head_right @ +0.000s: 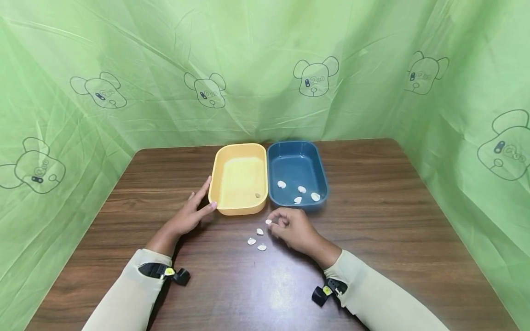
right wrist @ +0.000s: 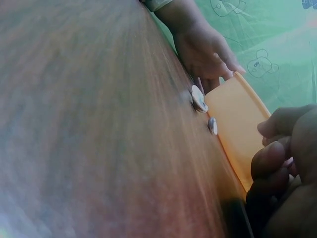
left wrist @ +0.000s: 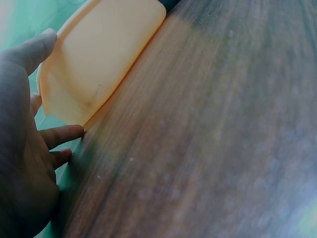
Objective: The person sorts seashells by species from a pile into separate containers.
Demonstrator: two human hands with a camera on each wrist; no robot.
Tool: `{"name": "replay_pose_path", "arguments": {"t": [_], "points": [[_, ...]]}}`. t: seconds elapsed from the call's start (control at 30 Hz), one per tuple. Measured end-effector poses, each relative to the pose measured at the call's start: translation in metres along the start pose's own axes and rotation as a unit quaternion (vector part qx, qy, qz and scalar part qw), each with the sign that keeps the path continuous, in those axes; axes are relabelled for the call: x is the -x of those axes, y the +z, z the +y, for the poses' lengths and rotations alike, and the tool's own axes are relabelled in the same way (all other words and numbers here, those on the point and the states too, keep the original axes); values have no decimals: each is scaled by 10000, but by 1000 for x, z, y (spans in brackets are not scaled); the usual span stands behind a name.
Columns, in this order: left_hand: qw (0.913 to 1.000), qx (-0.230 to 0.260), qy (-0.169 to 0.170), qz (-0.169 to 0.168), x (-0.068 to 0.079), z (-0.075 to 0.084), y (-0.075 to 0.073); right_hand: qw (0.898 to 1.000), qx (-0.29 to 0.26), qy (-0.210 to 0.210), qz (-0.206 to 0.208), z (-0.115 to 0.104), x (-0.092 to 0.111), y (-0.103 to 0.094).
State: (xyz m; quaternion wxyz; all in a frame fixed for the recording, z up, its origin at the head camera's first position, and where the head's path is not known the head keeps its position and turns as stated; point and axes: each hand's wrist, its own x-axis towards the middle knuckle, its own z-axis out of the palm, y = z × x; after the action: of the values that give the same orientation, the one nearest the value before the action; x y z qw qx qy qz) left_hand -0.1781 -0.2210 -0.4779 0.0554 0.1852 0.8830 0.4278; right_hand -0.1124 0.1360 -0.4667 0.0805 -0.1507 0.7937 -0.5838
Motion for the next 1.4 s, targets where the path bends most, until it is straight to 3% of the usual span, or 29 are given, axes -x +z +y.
{"name": "replay_pose_path", "arguments": {"t": [0.37, 0.8, 1.0, 1.4], "points": [[10000, -2, -22, -9, 0, 1, -1, 9985, 44, -479, 275, -2, 2, 0], [10000, 81, -39, -18, 0, 2, 0, 9898, 259, -1028, 952, -14, 2, -1], [10000, 84, -12, 3, 1, 2, -1, 9846, 412, -1110, 1287, -22, -2, -4], [10000, 55, -2, -23, 1, 2, -1, 9778, 845, -1225, 1477, -34, -15, 1]]}}
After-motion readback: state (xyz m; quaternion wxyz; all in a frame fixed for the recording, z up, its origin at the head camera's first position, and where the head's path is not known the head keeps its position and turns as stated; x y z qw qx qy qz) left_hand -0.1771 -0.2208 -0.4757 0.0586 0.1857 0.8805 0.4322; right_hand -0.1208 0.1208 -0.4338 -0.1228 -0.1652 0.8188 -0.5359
